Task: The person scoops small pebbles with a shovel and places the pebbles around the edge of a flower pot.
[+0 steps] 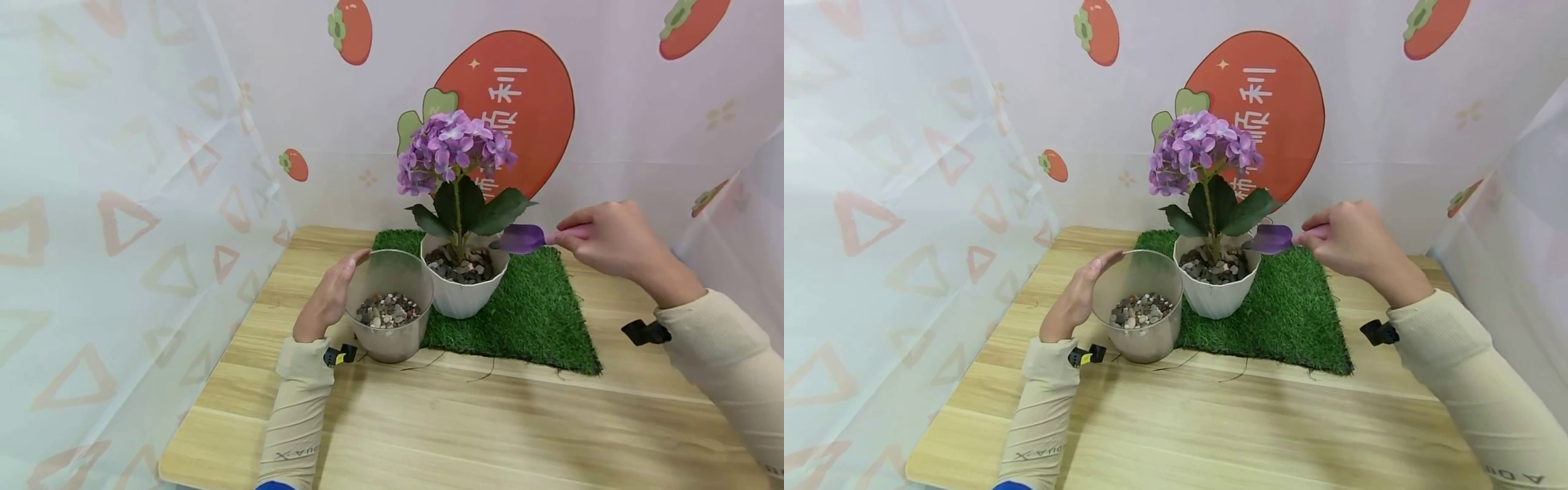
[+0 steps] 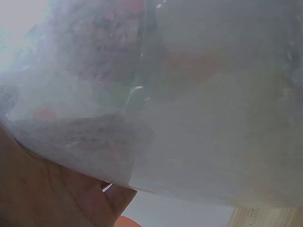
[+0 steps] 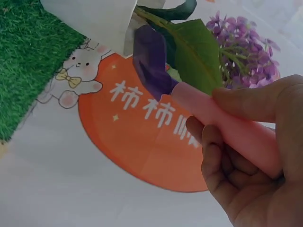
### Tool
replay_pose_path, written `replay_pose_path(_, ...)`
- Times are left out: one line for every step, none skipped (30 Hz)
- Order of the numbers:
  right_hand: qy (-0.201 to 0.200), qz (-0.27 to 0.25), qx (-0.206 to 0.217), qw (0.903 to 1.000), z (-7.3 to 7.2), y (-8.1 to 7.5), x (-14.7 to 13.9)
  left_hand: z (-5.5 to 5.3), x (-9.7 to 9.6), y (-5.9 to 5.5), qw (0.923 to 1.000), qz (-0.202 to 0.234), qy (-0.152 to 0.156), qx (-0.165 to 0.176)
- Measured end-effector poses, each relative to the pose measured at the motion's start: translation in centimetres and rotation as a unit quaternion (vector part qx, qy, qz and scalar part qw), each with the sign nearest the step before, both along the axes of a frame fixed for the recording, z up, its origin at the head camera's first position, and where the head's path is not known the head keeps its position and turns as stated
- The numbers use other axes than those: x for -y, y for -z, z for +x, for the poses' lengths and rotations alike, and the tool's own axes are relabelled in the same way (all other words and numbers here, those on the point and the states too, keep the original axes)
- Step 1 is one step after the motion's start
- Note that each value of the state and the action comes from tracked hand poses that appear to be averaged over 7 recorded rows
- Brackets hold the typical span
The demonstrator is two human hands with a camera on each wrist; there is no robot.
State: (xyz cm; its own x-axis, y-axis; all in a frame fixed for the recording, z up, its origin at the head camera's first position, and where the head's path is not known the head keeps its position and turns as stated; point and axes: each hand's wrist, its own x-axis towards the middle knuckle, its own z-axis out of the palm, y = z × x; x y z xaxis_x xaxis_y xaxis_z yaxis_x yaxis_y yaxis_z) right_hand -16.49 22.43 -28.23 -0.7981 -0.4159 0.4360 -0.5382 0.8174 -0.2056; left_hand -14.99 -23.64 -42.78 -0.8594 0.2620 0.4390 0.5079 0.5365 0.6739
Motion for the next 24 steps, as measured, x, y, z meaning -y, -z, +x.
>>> replay_pose_path(-0.01,0.008,-0.016,0.9998,0.0,-0.1,0.3,0.0,0.0,0.0,1.0,0.0,0.0,0.0)
replay_pose_path(-0.025,0.016,-0.036,0.9989,0.1,-0.3,0.6,0.0,0.1,0.1,1.0,0.0,0.0,0.0)
replay_pose_path(-0.037,0.026,-0.055,0.9975,0.1,-0.4,0.9,0.0,0.1,0.1,1.0,0.0,0.001,0.0)
replay_pose_path(-0.049,0.037,-0.071,0.9956,0.2,-0.5,1.1,0.0,0.1,0.1,1.0,0.001,0.001,0.0)
replay_pose_path(-0.061,0.046,-0.087,0.9932,0.3,-0.7,1.4,0.0,0.1,0.1,1.0,0.003,0.002,-0.001)
replay_pose_path(-0.077,0.053,-0.104,0.9902,0.5,-0.8,1.6,0.0,0.1,0.1,1.0,0.004,0.003,-0.002)
replay_pose_path(-0.089,0.061,-0.117,0.9873,0.6,-0.9,1.8,-0.1,0.1,0.1,1.0,0.004,0.004,-0.002)
replay_pose_path(-0.098,0.068,-0.123,0.9853,0.9,-1.0,2.0,-0.1,0.1,0.1,1.0,0.003,0.004,-0.003)
replay_pose_path(-0.103,0.073,-0.122,0.9844,1.1,-1.2,2.2,-0.1,0.1,0.1,1.0,0.004,0.006,-0.004)
replay_pose_path(-0.111,0.078,-0.124,0.983,1.3,-1.4,2.4,-0.1,0.1,0.0,1.0,0.004,0.006,-0.005)
replay_pose_path(-0.124,0.082,-0.129,0.9804,1.6,-1.6,2.6,-0.1,0.0,0.0,1.0,0.005,0.006,-0.004)
replay_pose_path(-0.133,0.088,-0.131,0.9784,1.8,-1.8,2.8,-0.1,0.0,0.0,1.0,0.005,0.007,-0.004)
replay_pose_path(-0.14,0.093,-0.132,0.977,2.1,-2.1,3.0,-0.1,0.0,0.0,1.0,0.005,0.006,-0.003)
replay_pose_path(-0.152,0.096,-0.136,0.9742,2.3,-2.4,3.3,-0.1,0.0,-0.1,1.0,0.005,0.005,-0.001)
replay_pose_path(-0.165,0.1,-0.141,0.971,2.6,-2.7,3.5,-0.1,0.0,-0.1,1.0,0.006,0.005,0.0)
replay_pose_path(-0.181,0.104,-0.146,0.967,2.8,-3.0,3.7,-0.1,0.0,-0.1,1.0,0.006,0.004,0.001)
replay_pose_path(-0.196,0.107,-0.152,0.9628,3.0,-3.3,4.0,-0.1,0.0,-0.1,1.0,0.006,0.004,0.002)
replay_pose_path(-0.205,0.11,-0.153,0.9606,3.3,-3.6,4.3,-0.1,0.0,-0.1,1.0,0.005,0.005,0.001)
replay_pose_path(-0.216,0.11,-0.153,0.958,3.5,-3.9,4.6,-0.1,0.0,-0.1,1.0,0.004,0.004,0.002)
replay_pose_path(-0.225,0.112,-0.153,0.9557,3.7,-4.2,4.9,-0.1,0.0,-0.1,1.0,0.004,0.005,0.001)
replay_pose_path(-0.232,0.115,-0.151,0.9542,3.8,-4.5,5.3,-0.1,0.0,-0.1,1.0,0.004,0.006,-0.001)
replay_pose_path(-0.237,0.117,-0.148,0.9531,4.0,-4.8,5.7,-0.1,0.0,-0.1,1.0,0.004,0.007,-0.002)
replay_pose_path(-0.24,0.118,-0.146,0.9525,4.2,-5.0,6.1,-0.1,0.0,-0.1,1.0,0.003,0.008,-0.002)
replay_pose_path(-0.243,0.118,-0.143,0.9521,4.3,-5.1,6.5,-0.1,0.0,-0.1,1.0,0.003,0.008,-0.003)
